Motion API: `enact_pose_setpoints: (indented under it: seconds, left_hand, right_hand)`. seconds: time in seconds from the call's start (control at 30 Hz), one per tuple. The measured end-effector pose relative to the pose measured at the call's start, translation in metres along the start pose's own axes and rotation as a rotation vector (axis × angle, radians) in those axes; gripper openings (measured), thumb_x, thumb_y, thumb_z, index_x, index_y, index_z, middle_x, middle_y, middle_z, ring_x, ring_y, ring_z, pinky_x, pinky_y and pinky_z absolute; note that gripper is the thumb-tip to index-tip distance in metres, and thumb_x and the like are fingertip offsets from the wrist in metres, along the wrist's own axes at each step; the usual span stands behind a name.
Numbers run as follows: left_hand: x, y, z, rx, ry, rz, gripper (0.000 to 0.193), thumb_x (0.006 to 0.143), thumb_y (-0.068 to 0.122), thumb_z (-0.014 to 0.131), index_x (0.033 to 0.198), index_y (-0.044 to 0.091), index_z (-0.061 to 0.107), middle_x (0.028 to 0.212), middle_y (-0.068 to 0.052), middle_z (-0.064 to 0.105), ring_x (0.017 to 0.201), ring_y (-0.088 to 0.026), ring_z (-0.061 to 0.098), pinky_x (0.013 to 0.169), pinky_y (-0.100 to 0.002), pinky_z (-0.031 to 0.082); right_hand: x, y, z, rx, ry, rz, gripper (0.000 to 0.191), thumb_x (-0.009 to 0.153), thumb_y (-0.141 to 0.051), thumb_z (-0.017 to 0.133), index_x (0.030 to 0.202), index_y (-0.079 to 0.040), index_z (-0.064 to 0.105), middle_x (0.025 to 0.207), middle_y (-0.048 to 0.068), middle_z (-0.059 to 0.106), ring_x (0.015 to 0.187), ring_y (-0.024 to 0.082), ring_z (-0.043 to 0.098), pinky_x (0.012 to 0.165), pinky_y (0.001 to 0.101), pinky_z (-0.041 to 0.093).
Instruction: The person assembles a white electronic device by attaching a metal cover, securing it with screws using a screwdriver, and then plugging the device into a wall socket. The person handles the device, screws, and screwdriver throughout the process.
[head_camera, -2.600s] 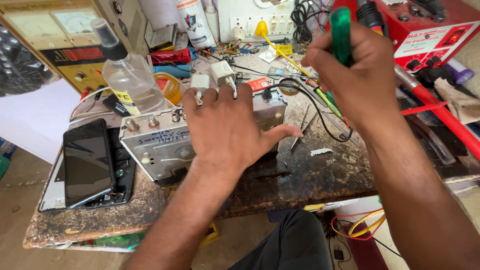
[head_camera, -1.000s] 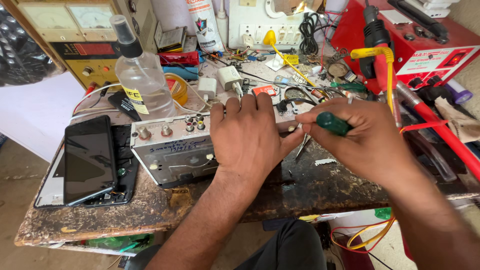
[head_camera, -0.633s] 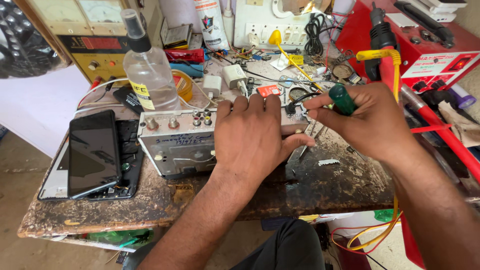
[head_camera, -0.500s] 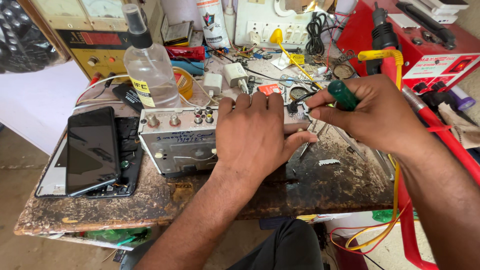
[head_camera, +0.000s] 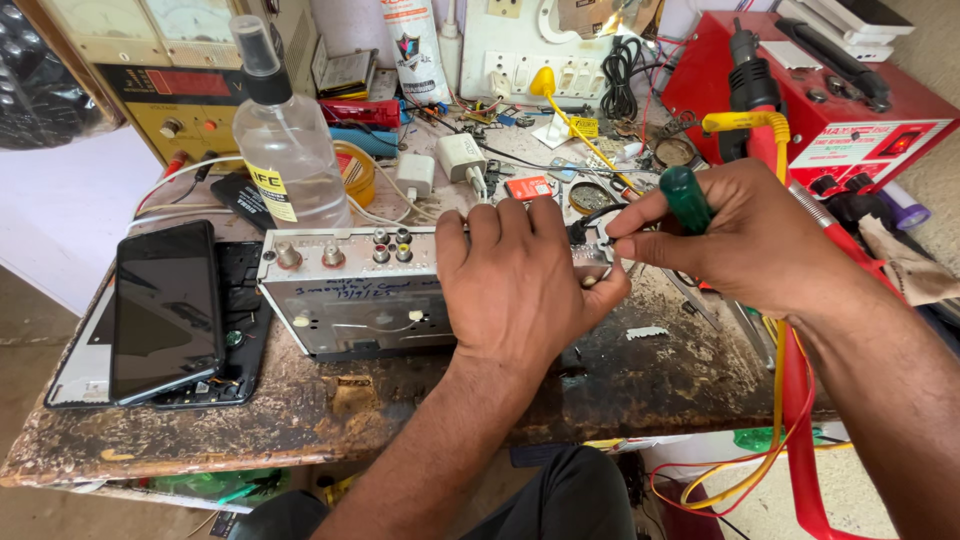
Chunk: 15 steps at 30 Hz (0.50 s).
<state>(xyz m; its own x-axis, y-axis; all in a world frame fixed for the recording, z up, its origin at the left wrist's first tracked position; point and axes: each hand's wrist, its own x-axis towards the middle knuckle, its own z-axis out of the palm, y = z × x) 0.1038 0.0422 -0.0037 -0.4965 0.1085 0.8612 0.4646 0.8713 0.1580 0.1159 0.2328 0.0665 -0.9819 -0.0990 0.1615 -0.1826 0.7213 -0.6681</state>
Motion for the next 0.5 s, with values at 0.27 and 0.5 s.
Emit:
enact_pose_setpoints:
  seconds: [0.27, 0.5]
  left_hand:
    - [-0.001, -0.001, 0.002, -0.013, 0.033, 0.019, 0.059, 0.07, 0.062, 0.075, 0.083, 0.005, 0.064, 0.076, -0.01, 0.06, 0.077, -0.029, 0.058, 0.088, -0.048, 0.044]
    - [0.001, -0.001, 0.005, -0.047, -0.011, 0.008, 0.055, 0.071, 0.059, 0.077, 0.08, 0.007, 0.062, 0.076, -0.01, 0.061, 0.078, -0.029, 0.058, 0.085, -0.047, 0.044]
  right_hand:
    - [0.002, -0.005, -0.003, 0.004, -0.095, -0.108, 0.022, 0.08, -0.007, 0.079, 0.102, -0.005, 0.082, 0.081, 0.002, 0.081, 0.072, 0.002, 0.07, 0.063, 0.0206, 0.056]
    - [0.009, -0.008, -0.01, -0.058, -0.168, -0.11, 0.024, 0.083, -0.007, 0.075, 0.106, -0.004, 0.08, 0.089, 0.003, 0.083, 0.083, 0.005, 0.074, 0.074, 0.0237, 0.058]
